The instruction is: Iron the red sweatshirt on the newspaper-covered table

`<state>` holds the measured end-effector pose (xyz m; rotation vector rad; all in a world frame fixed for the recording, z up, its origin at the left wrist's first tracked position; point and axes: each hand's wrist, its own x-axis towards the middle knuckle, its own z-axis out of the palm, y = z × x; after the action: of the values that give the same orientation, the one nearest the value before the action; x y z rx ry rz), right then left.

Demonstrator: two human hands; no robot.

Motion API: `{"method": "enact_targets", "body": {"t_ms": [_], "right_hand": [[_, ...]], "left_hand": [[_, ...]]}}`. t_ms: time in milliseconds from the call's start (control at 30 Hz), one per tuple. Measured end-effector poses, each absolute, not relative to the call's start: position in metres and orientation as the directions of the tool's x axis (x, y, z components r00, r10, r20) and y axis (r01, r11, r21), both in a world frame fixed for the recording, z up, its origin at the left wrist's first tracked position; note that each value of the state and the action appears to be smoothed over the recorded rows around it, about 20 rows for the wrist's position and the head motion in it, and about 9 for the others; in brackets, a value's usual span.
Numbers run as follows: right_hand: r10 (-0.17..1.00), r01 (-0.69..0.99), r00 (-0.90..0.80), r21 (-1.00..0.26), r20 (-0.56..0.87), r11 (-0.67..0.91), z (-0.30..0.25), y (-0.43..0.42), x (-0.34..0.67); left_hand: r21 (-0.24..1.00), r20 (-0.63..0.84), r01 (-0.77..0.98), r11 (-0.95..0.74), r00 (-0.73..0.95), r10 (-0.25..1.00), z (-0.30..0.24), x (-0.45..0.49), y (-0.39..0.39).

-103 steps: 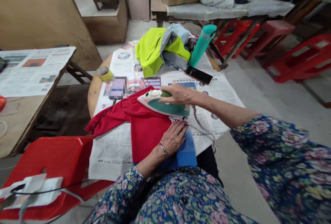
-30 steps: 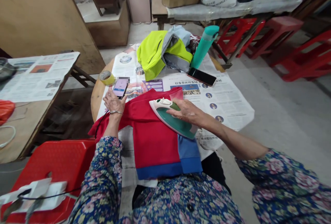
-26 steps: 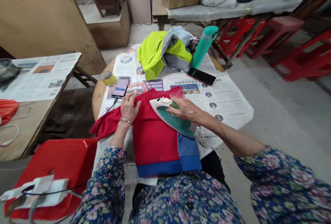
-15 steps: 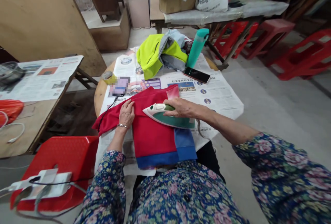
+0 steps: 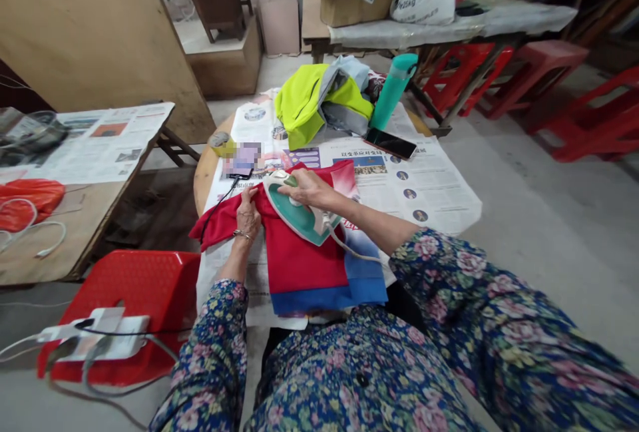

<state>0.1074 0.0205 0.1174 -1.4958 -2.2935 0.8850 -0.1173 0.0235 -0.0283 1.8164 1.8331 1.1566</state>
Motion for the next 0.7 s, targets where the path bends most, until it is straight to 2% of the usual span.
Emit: {"method": "enact_targets", "body": {"t_ms": [100, 267, 333, 433, 600, 700], "right_hand": [[0.869, 0.739, -0.472, -0.602, -0.146, 0.301, 0.116, 0.011, 0.100], [0.813, 0.741, -0.573, -0.493, -0.108, 0.456, 0.114, -0.008, 0.121], [0.794, 0.722, -0.596, -0.515, -0.120, 0.463, 0.114, -0.018, 0.135], [0.800, 0.702, -0.580, -0.592, -0.153, 0.396, 0.117, -0.034, 0.155], [0.866, 0.694, -0.428, -0.708, -0.260, 0.131, 0.123, -0.049, 0.166], [0.889, 0.687, -0.413, -0.708, -0.197, 0.163, 0.119, -0.047, 0.157]], "left_hand": [[0.721, 0.309, 0.681, -0.126, -0.153, 0.939, -0.026, -0.115, 0.022], [0.704, 0.321, 0.688, -0.175, -0.090, 0.943, -0.026, -0.118, 0.023], [0.688, 0.319, 0.705, -0.173, -0.079, 0.944, -0.027, -0.119, 0.025], [0.667, 0.312, 0.727, -0.163, -0.074, 0.947, -0.027, -0.120, 0.027], [0.633, 0.313, 0.761, -0.145, -0.080, 0.946, -0.024, -0.114, 0.026], [0.581, 0.291, 0.805, -0.125, -0.062, 0.955, -0.022, -0.110, 0.024]]}}
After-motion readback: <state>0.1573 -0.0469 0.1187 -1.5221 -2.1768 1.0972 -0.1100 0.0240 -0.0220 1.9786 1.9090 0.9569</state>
